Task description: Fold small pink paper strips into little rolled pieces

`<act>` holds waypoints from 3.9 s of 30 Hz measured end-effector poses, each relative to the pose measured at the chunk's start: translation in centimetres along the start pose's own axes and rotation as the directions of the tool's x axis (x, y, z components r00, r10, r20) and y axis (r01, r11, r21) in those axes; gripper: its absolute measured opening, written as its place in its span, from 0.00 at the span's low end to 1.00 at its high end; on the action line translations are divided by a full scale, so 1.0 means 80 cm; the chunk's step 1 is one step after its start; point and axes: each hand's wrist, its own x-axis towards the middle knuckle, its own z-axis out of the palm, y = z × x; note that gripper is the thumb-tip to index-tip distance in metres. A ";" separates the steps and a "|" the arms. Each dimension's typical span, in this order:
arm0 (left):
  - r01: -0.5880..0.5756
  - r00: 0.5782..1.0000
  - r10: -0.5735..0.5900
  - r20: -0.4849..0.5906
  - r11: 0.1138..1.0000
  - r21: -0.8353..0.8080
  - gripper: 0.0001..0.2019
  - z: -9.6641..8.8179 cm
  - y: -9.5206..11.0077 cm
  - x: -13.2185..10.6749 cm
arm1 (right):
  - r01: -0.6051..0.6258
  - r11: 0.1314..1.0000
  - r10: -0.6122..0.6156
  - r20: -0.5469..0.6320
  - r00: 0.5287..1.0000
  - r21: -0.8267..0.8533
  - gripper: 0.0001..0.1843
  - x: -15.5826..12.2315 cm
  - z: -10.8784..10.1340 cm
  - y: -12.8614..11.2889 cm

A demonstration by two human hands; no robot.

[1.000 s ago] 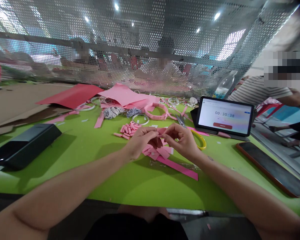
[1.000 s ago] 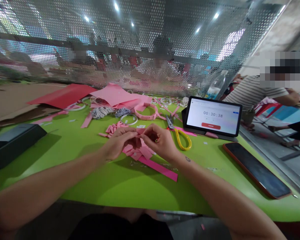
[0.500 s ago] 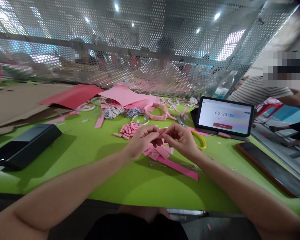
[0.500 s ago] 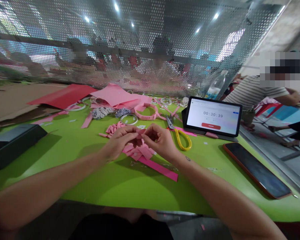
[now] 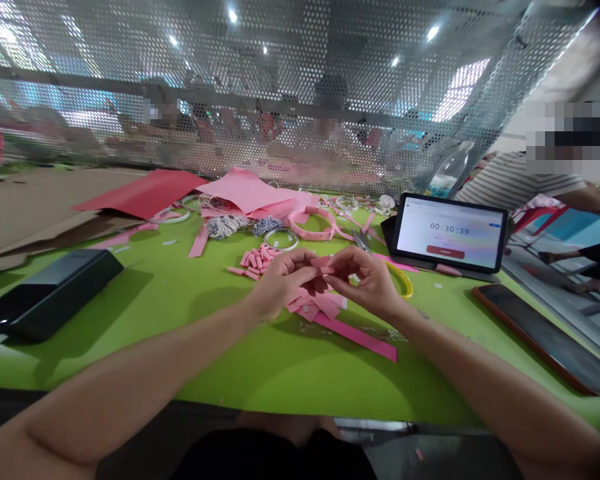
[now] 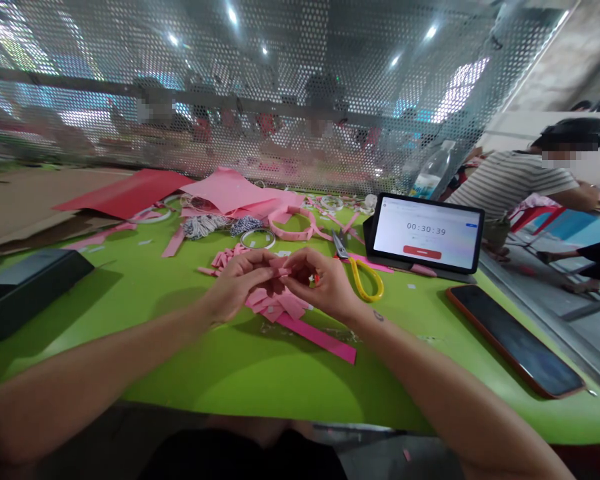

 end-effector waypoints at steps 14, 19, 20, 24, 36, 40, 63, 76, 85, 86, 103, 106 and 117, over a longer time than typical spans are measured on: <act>0.011 0.999 -0.012 0.046 1.000 0.018 0.05 0.002 0.005 -0.002 | 0.052 0.997 -0.053 -0.014 0.999 -0.065 0.09 0.001 -0.003 0.001; -0.041 0.999 0.038 0.027 0.989 0.140 0.08 0.000 0.003 -0.002 | 0.056 0.995 -0.059 -0.036 0.998 -0.080 0.08 0.003 -0.003 0.002; -0.051 0.999 0.047 0.027 0.985 0.167 0.08 0.000 0.003 -0.002 | 0.056 0.994 -0.060 -0.037 0.998 -0.090 0.07 0.003 -0.004 0.002; -0.058 0.998 0.053 0.028 0.979 0.198 0.10 0.000 0.002 -0.002 | 0.055 0.992 -0.063 -0.071 0.995 -0.114 0.08 0.002 -0.003 0.003; -0.070 0.996 0.054 0.078 0.970 0.231 0.10 -0.002 -0.001 -0.004 | 0.047 0.998 -0.050 -0.093 0.994 -0.038 0.08 0.002 0.000 0.002; -0.074 0.993 0.045 0.106 0.955 0.286 0.10 -0.001 0.000 -0.005 | -0.005 1.000 0.007 -0.089 0.996 0.021 0.13 0.000 0.000 0.001; 0.159 0.973 -0.129 0.192 0.976 -0.149 0.08 -0.005 -0.006 0.004 | -0.093 0.982 0.111 -0.104 0.988 0.163 0.14 -0.003 0.000 0.000; 0.137 0.987 -0.132 0.094 0.989 -0.051 0.10 -0.001 0.003 0.001 | 0.143 0.942 -0.168 -0.055 0.984 -0.303 0.12 -0.005 -0.005 -0.003; 0.178 0.980 -0.168 0.107 0.980 -0.093 0.11 -0.006 0.001 0.004 | 0.149 0.926 -0.178 -0.052 0.983 -0.347 0.10 -0.004 -0.006 -0.001; 0.197 0.977 -0.188 0.105 0.976 -0.093 0.11 -0.006 0.001 0.004 | 0.163 0.915 -0.195 -0.051 0.979 -0.368 0.09 -0.004 -0.006 -0.001; 0.204 0.968 -0.195 0.159 0.978 -0.043 0.10 -0.007 -0.001 0.005 | 0.215 0.903 -0.230 0.006 0.973 -0.373 0.12 -0.006 -0.008 -0.002; 0.201 0.966 -0.189 0.174 0.978 -0.050 0.11 -0.007 0.000 0.004 | 0.205 0.913 -0.214 0.013 0.977 -0.354 0.12 -0.005 -0.007 0.000; 0.182 0.965 -0.152 0.216 0.975 -0.125 0.09 -0.006 0.006 -0.001 | 0.063 0.982 -0.063 0.006 0.998 -0.181 0.12 -0.001 -0.013 0.006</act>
